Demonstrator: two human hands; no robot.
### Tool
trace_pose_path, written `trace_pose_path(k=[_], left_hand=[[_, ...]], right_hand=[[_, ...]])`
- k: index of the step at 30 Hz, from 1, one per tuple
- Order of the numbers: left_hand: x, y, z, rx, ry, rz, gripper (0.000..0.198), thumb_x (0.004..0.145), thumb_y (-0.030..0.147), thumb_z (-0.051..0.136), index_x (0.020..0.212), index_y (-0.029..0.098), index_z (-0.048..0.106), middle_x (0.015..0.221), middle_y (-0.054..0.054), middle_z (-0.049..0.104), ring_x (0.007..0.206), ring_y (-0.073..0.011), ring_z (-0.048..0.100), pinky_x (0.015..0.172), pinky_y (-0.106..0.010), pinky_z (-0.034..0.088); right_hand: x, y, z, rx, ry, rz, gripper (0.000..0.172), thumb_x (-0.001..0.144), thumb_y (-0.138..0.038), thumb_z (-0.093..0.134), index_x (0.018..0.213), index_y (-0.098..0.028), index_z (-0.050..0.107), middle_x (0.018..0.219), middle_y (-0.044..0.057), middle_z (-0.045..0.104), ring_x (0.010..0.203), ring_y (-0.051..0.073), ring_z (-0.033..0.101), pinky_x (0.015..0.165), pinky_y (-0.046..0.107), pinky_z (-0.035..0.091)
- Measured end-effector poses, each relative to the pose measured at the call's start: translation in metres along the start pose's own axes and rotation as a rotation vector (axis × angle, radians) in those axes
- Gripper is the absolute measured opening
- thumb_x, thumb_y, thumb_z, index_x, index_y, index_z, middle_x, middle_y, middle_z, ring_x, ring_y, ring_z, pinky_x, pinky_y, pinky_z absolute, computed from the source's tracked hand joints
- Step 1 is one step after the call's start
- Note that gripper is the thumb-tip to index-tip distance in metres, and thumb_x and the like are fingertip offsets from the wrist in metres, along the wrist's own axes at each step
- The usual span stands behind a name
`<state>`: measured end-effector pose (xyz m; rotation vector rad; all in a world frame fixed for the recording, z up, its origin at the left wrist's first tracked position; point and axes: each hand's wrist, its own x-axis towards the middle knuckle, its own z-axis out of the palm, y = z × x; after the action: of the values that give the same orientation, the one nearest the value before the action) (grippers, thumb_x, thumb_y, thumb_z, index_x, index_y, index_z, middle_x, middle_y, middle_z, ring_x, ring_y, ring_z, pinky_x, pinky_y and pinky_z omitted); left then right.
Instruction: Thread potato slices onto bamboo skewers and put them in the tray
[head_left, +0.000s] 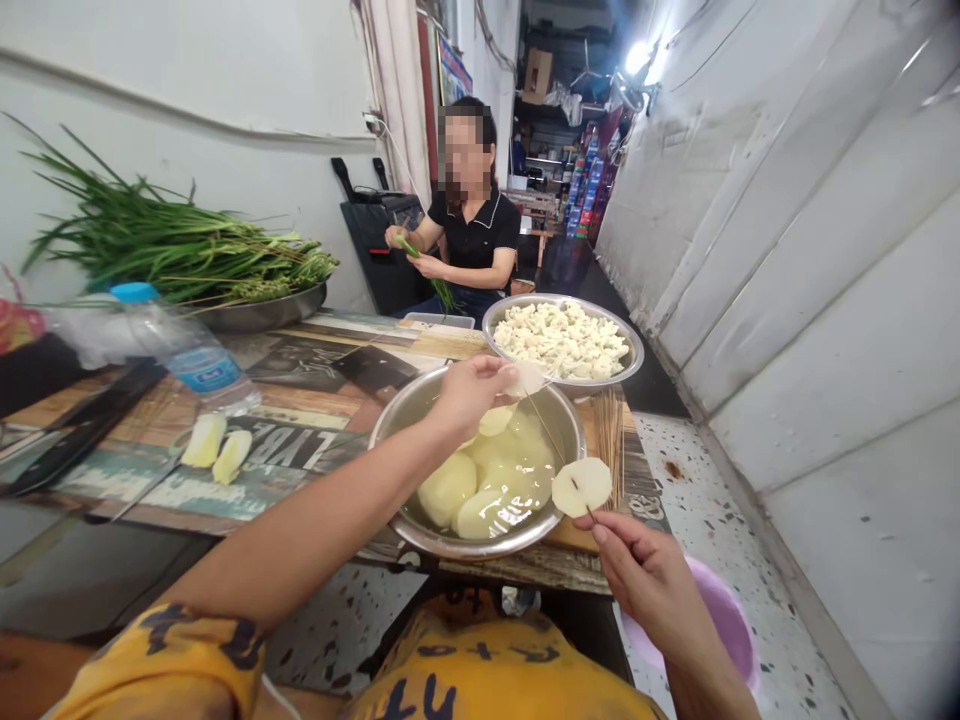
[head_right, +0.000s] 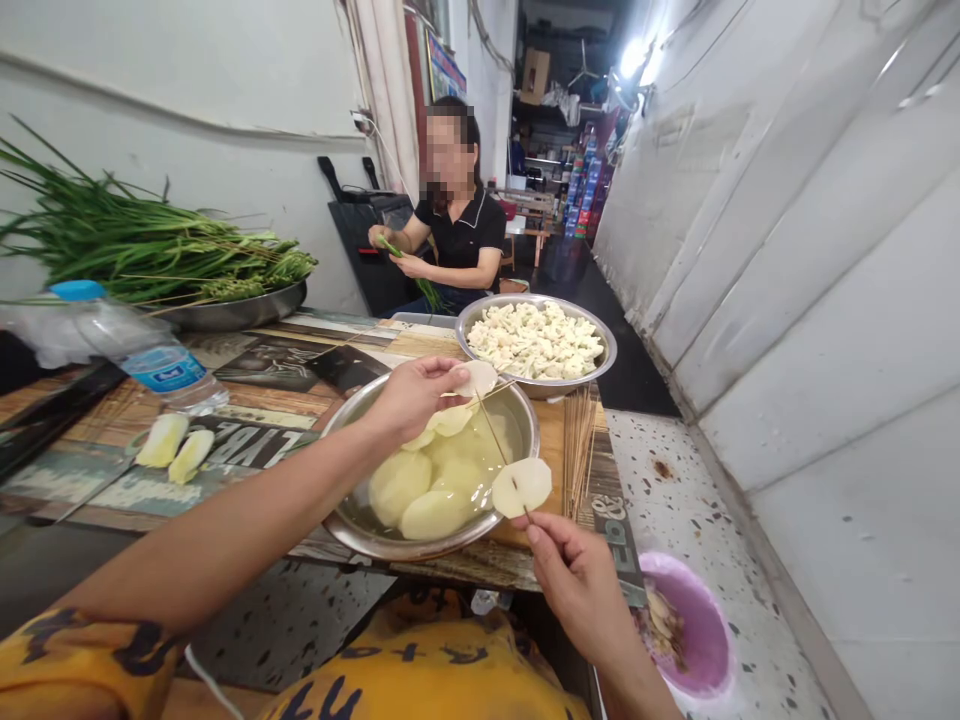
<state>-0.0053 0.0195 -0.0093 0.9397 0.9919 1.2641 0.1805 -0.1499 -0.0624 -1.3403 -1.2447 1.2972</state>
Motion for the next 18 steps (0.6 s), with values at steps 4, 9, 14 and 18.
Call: trace_pose_path(k=[4,9,14,18], left_hand=[[0.0001,-0.0003,0.0005,-0.01,0.005,0.032,0.02,0.06,0.018,0.075,0.073,0.011,0.061,0.072,-0.004,0.066,0.065,-0.0129,0.061,0.065,-0.029,0.051],[0.0036,-0.0034,0.0,0.053,0.054,0.112,0.023,0.057,0.023,0.077,0.072,0.011,0.064,0.069,-0.002,0.065,0.061,-0.01,0.057,0.057,-0.022,0.045],[0.0025,-0.0044,0.001,0.043,0.049,0.093,0.022,0.055,0.022,0.077,0.071,0.012,0.064,0.069,-0.002,0.065,0.06,-0.0098,0.056,0.058,-0.023,0.045],[0.003,-0.0064,0.0006,0.036,0.038,0.092,0.022,0.056,0.022,0.076,0.07,0.013,0.063,0.068,-0.002,0.065,0.06,-0.0096,0.056,0.059,-0.023,0.045]], right_hand=[[0.0003,0.0003,0.0001,0.026,-0.01,0.01,0.046,0.084,-0.051,0.055,0.1,-0.008,0.06,0.045,-0.011,0.024,0.038,0.005,0.02,0.037,0.019,0.01],[0.0001,-0.0017,0.0011,0.039,-0.011,0.001,0.046,0.084,-0.052,0.055,0.1,-0.009,0.06,0.045,-0.011,0.026,0.038,0.004,0.02,0.036,0.019,0.011],[-0.0005,-0.0015,0.0015,0.034,-0.013,0.004,0.048,0.084,-0.053,0.054,0.1,-0.009,0.061,0.046,-0.011,0.024,0.038,0.004,0.018,0.036,0.019,0.011],[-0.0008,0.0012,0.0023,0.074,-0.009,0.016,0.046,0.084,-0.052,0.055,0.1,-0.009,0.06,0.046,-0.011,0.023,0.039,0.004,0.017,0.036,0.018,0.011]])
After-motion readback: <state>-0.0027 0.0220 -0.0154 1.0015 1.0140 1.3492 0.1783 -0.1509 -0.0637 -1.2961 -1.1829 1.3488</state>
